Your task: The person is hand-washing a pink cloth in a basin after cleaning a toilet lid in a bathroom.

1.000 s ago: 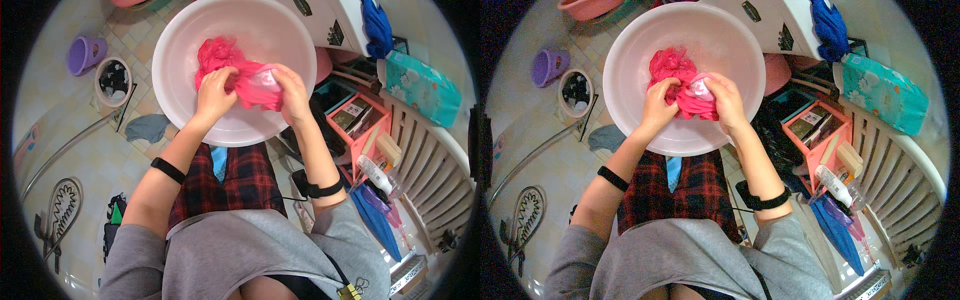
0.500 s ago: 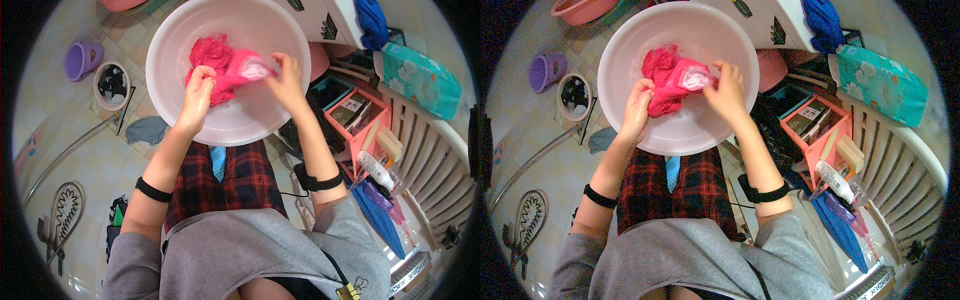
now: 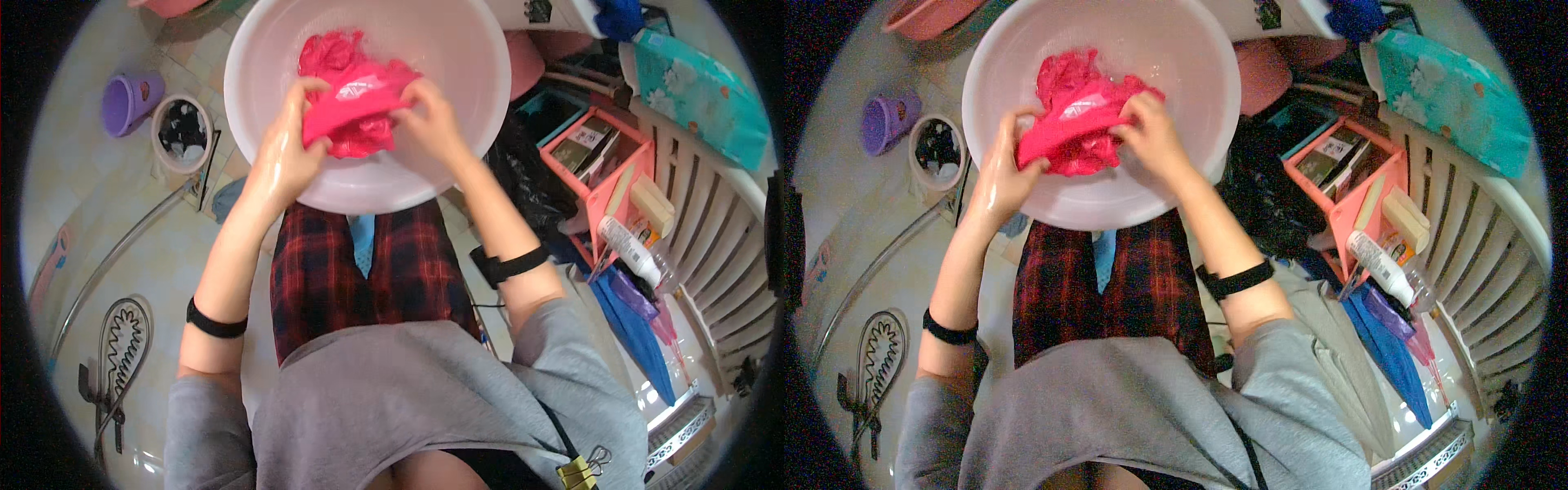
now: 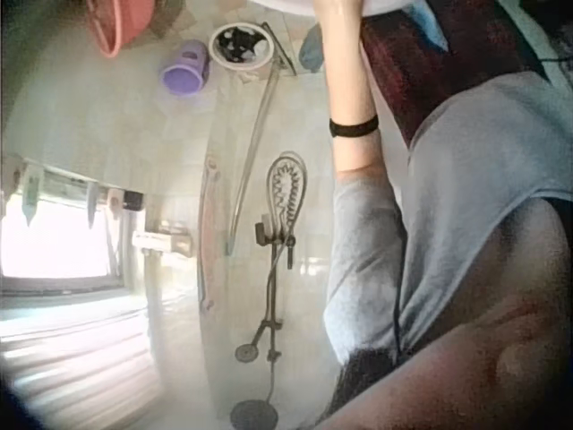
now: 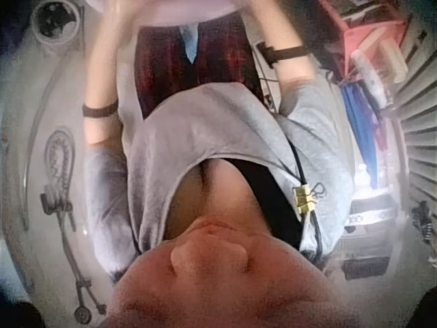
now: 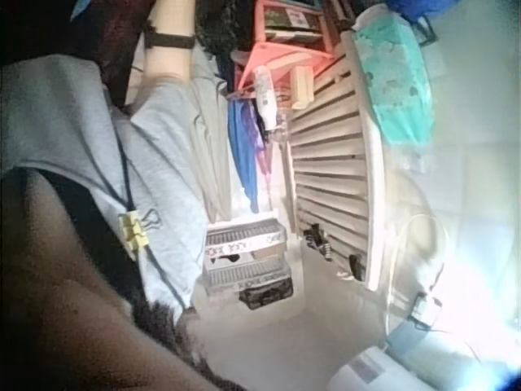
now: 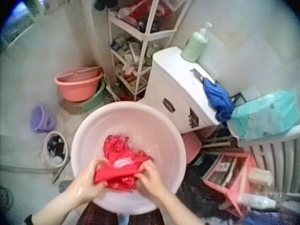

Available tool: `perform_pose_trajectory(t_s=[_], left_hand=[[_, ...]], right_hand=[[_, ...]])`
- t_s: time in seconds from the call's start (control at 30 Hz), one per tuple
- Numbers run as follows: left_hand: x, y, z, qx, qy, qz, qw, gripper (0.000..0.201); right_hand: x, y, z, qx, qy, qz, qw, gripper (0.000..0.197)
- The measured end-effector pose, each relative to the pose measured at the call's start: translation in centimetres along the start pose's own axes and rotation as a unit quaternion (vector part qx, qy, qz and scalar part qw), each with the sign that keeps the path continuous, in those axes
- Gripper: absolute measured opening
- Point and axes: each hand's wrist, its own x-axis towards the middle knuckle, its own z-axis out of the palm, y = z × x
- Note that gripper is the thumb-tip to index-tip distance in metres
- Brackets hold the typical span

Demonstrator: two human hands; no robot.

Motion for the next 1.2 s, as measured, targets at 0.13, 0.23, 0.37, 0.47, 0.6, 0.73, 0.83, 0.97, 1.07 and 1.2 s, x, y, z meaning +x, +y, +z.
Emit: perform_pose_trajectory(t_s=[0.13, 0.23, 0.37, 0.47, 0.6, 0.73, 0.83, 0.97, 1.07, 1.2], left_hand=[[1.7, -5.3, -1.6, 0.355, 0.179, 0.095, 0.913, 0.054], [3.4, -8.4, -0.9, 0.449, 0.243, 0.131, 0.850, 0.049], [4.9, -12.1, 0.4, 0.355, 0.276, 0.043, 0.892, 0.045], [4.9, -14.5, 0.5, 0.166, 0.081, 0.090, 0.979, 0.043], [1.7, -7.1, -1.6, 0.096, -0.004, -0.006, 0.995, 0.046], [0.1, -3.8, -6.2, 0.298, -0.022, 0.084, 0.950, 0.044], [0.5, -2.3, -7.8, 0.306, -0.244, 0.165, 0.906, 0.040], [0.1, -7.5, -8.0, -0.268, -0.108, -0.165, 0.943, 0.049], [1.6, -5.5, -3.6, -0.318, -0.093, -0.082, 0.940, 0.062], [3.9, -9.2, -2.8, -0.435, -0.077, -0.082, 0.893, 0.056]], right_hand=[[0.3, -4.9, -5.2, 0.154, -0.052, 0.083, 0.983, 0.019], [-0.8, -10.6, -7.2, 0.347, -0.067, 0.156, 0.922, 0.019], [-1.2, -15.8, -8.1, 0.436, -0.053, 0.155, 0.885, 0.016], [-0.7, -16.7, -10.3, 0.388, -0.054, 0.099, 0.915, 0.035], [-0.9, -11.8, -12.9, -0.152, -0.078, -0.018, 0.985, 0.075], [-4.1, -3.8, -12.4, -0.378, -0.232, -0.029, 0.896, 0.063], [-2.8, -3.4, -12.9, -0.307, -0.150, -0.047, 0.939, 0.040], [-0.6, -2.4, -12.1, 0.062, -0.108, 0.079, 0.989, 0.025], [-0.1, 0.1, -9.7, 0.383, 0.032, 0.227, 0.895, 0.027], [1.6, -2.7, -5.1, 0.560, 0.212, 0.301, 0.742, 0.021]])
